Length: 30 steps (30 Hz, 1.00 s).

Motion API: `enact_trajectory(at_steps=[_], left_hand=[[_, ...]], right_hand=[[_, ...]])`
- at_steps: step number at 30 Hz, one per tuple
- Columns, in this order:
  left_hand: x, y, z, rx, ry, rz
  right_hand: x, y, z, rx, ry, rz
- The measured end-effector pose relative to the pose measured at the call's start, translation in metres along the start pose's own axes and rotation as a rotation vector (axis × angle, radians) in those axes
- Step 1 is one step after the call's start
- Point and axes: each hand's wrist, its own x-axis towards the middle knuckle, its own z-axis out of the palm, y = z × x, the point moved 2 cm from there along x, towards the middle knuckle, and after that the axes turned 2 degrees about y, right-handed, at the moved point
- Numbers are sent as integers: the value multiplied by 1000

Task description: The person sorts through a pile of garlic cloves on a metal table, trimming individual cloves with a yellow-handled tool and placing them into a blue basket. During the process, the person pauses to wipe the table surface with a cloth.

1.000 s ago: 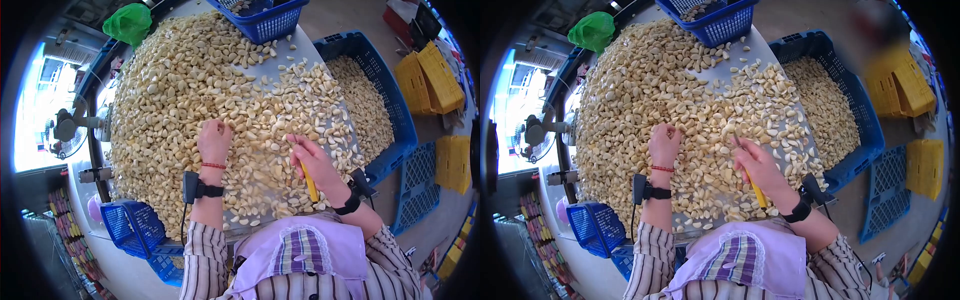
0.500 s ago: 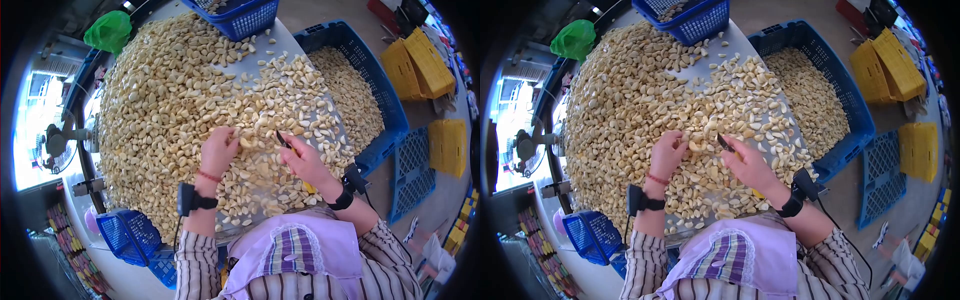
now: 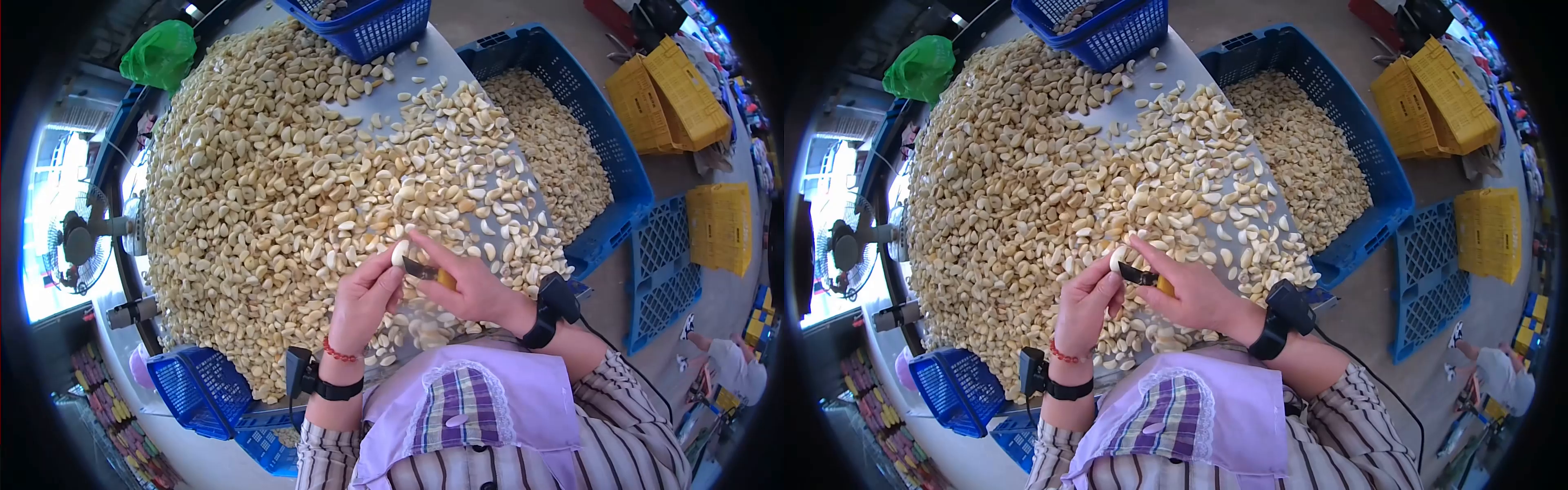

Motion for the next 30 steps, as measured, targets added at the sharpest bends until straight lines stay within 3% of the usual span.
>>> enact_trajectory(at_steps=[5, 8, 10, 11, 12, 14, 16, 17, 19, 22, 23, 24, 26, 28, 30], left_hand=[[-5, 4, 15, 150, 119, 115], [-9, 1, 10, 32, 49, 32], [-5, -8, 6, 26, 5, 42], [0, -6, 7, -233, -55, 77], [5, -2, 9, -492, -114, 111], [27, 8, 10, -570, -102, 188], [63, 4, -8, 222, 192, 228], [85, -2, -10, 218, 191, 231], [119, -9, -6, 1263, 237, 738], [135, -10, -12, 1047, 252, 763], [134, -12, -13, 692, 234, 445], [128, -7, -8, 695, 222, 446], [112, -1, -2, 348, 188, 135], [89, 3, 11, 291, 155, 128], [71, 0, 19, 314, 79, 133]], right_hand=[[-4, -4, -6, 83, -11, 24], [-4, 1, -6, 127, -20, -17], [-3, 22, 1, 325, 118, 0], [-6, 11, -10, 449, 67, 236], [-5, 15, -15, 449, 71, 235], [-3, 27, -25, 712, 225, 260], [-1, 29, -33, 742, 279, 240], [-1, 31, -37, 791, 318, 261], [0, 36, -44, 817, 367, 251], [-7, 36, -53, 775, 392, 263], [-11, 37, -55, 726, 384, 262], [-13, 37, -56, 729, 396, 263], [-16, 32, -50, 576, 302, 212], [-18, 33, -39, 576, 270, 206], [-13, 29, -26, 484, 200, 55]])
